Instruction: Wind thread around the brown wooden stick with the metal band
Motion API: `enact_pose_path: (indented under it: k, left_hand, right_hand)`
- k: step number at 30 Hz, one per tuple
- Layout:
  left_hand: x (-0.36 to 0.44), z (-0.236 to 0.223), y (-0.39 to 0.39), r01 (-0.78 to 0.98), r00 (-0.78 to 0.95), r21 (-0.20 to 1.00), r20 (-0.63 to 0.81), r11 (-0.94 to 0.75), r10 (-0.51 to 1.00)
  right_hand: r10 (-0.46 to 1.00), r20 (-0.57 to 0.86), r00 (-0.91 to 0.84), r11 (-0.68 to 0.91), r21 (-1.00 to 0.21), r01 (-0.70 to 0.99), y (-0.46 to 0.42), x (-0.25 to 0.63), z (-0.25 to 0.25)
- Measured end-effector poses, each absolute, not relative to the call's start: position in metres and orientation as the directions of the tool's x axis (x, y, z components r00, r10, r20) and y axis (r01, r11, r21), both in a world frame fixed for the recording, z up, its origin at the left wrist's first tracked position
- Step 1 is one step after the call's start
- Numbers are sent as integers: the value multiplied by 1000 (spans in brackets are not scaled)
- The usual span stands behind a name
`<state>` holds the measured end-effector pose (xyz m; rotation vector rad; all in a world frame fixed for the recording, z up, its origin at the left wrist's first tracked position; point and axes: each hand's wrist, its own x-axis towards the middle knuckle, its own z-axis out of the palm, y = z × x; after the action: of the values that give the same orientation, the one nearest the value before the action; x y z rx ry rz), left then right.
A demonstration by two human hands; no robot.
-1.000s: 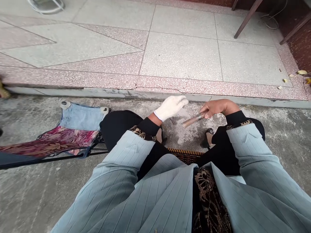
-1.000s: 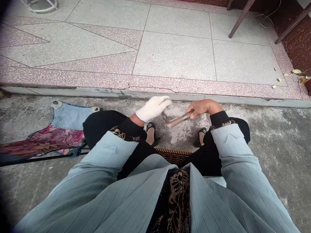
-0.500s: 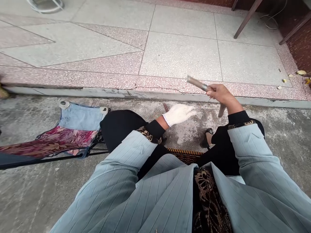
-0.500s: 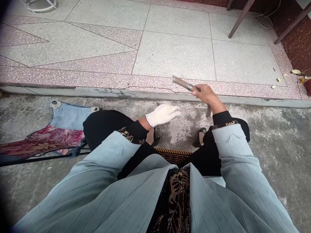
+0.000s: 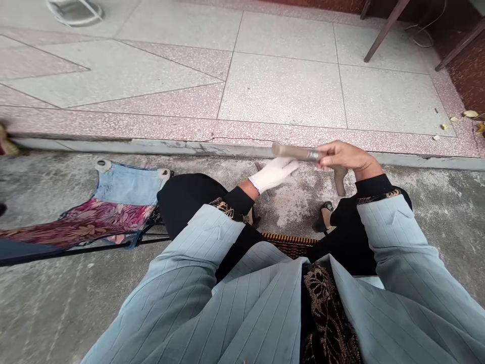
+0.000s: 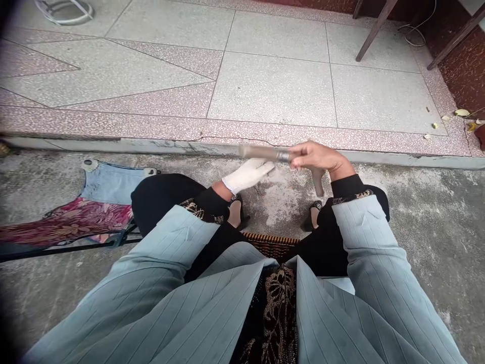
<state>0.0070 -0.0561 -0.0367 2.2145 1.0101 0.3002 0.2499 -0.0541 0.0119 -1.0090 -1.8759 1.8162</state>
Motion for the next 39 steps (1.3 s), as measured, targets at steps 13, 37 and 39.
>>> enact_pose_path:
  k: [13, 37, 39]
  left_hand:
    - [7, -36, -66, 664, 709, 411, -80, -625, 701]
    - [13, -60, -50, 578, 598, 766, -162, -282, 785]
    - [17, -64, -58, 561, 660, 740, -128, -371, 741]
  right_hand:
    - [922, -379, -81, -26, -268, 963, -28, 256, -29]
    - [659, -245, -711, -37, -955, 294, -48, 248, -3]
    - [806, -210, -554, -45, -954, 296, -44, 248, -8]
